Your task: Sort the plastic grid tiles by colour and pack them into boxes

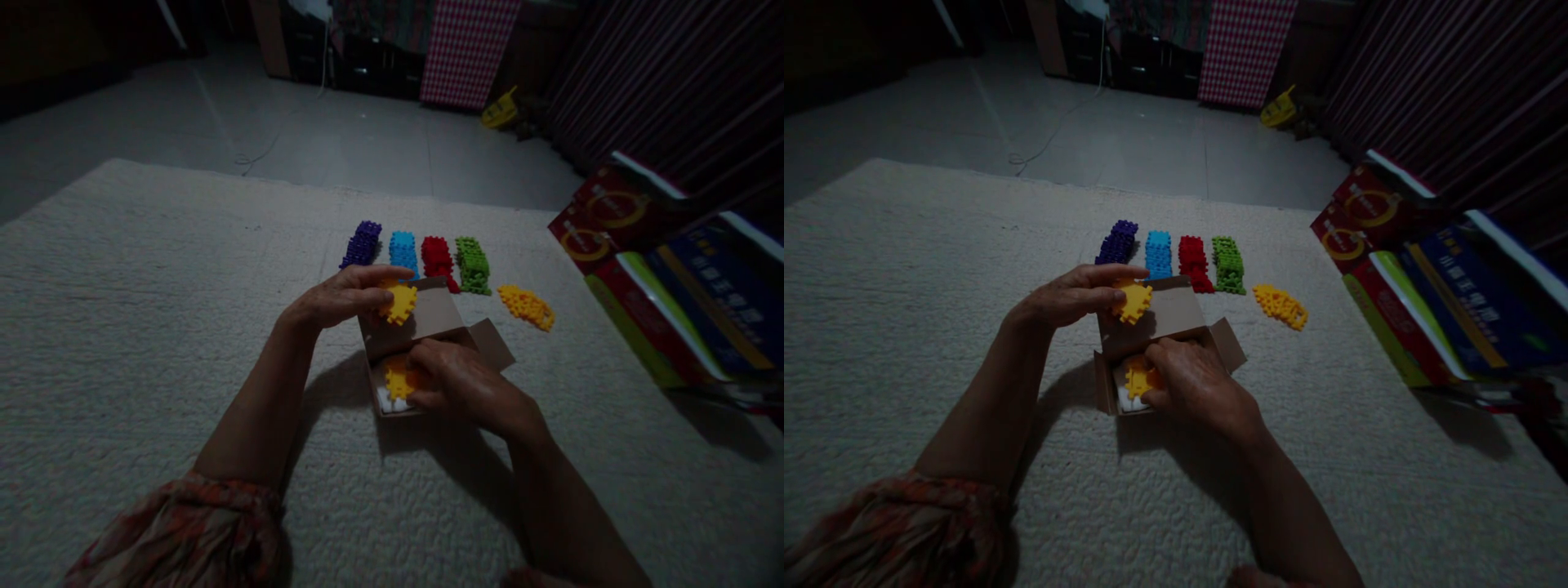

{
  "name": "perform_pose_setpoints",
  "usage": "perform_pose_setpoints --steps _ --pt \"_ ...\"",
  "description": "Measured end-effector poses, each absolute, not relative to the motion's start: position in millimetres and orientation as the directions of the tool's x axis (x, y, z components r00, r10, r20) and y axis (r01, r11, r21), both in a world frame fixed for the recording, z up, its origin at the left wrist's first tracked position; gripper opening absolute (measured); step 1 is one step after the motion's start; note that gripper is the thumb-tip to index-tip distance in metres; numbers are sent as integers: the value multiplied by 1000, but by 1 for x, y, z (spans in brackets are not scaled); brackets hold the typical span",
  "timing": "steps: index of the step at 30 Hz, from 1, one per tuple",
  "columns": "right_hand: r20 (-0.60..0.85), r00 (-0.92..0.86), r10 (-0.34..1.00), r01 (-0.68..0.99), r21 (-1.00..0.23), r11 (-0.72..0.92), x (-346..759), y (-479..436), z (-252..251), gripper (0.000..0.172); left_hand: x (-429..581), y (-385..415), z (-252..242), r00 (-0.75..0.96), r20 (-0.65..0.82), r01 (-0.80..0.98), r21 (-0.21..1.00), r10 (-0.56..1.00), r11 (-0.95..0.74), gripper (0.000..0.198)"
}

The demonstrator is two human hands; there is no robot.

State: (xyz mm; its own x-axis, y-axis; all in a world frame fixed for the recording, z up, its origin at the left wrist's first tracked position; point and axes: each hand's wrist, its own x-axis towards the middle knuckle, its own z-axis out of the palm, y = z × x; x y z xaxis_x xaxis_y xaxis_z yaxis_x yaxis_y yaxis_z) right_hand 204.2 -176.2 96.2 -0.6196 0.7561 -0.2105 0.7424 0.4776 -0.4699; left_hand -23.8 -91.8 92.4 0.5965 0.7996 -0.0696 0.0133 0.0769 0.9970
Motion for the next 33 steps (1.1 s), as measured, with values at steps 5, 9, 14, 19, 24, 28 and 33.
perform_pose_setpoints --steps 5,9,14,19,24,28,33 --pt "-208 -609 765 761 -424 491 203 -173 87 17 -24 -91 91 601 -93 27 995 794 97 56" --pt "-208 -601 772 772 -399 494 202 -174 85 15 -24 -90 89 596 -85 20 996 798 91 56" --pt "-209 -597 775 779 -383 497 200 -173 84 16 -23 -91 89 593 -65 12 997 802 72 54" --pt "-200 -586 785 783 -390 485 200 -173 82 15 -22 -91 90 599 -54 23 998 799 50 53" --pt "-135 -588 798 742 -481 466 211 -175 97 10 -23 -91 88 618 -66 21 998 783 68 54" --pt "182 -470 864 711 -503 492 214 -175 110 9 -19 -93 87 633 -77 0 995 770 99 60" --pt "491 -336 804 692 -450 564 198 -170 102 53 -5 -99 89 656 -29 -95 988 755 121 77"
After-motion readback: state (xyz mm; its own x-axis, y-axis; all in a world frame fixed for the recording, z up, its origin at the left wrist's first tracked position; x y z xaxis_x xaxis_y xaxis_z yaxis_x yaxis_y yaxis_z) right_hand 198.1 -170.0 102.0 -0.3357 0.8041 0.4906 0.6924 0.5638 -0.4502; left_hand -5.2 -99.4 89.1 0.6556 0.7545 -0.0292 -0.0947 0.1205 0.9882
